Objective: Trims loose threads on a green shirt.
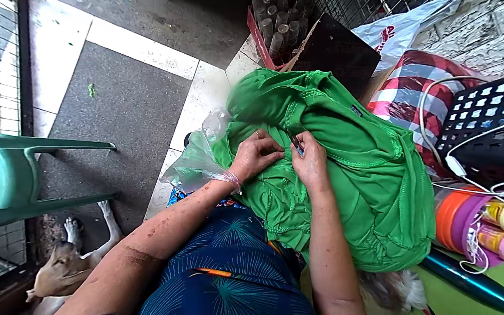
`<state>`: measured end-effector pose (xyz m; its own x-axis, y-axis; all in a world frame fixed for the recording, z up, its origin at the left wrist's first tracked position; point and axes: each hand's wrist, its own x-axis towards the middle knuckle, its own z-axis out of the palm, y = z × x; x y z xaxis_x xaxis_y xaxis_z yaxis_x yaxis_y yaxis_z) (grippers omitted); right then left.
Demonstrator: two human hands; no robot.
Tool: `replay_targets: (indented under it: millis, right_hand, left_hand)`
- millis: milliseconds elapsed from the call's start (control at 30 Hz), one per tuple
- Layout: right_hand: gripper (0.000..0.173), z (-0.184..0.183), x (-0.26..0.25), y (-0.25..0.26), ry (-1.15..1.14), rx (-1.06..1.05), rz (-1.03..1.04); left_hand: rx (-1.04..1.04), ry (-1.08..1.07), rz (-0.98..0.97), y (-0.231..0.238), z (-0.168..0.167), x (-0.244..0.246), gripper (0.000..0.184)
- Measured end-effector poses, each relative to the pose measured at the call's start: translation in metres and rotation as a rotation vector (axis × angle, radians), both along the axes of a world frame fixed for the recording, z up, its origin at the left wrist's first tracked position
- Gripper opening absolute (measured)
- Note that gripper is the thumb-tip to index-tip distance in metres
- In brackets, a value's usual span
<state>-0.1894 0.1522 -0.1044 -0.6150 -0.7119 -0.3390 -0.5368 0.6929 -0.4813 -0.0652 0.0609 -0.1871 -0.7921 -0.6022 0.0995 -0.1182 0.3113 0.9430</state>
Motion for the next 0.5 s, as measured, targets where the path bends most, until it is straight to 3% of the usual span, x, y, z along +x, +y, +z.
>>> replay_targets:
  millis: [200, 400, 500]
  right_hand:
    - [0.02, 0.0, 0.003, 0.002, 0.032, -0.002, 0.011]
    - [0.029, -0.009, 0.008, 0.016, 0.166, -0.335, 0.122]
    - [0.028, -0.009, 0.008, 0.018, 0.166, -0.332, 0.174]
  left_hand:
    - [0.156, -0.063, -0.073, -0.018, 0.003, 0.005, 0.015]
    - [0.199, -0.077, -0.073, -0.023, 0.003, 0.012, 0.018]
    - [0.342, -0.039, -0.038, -0.02, 0.0, 0.014, 0.016]
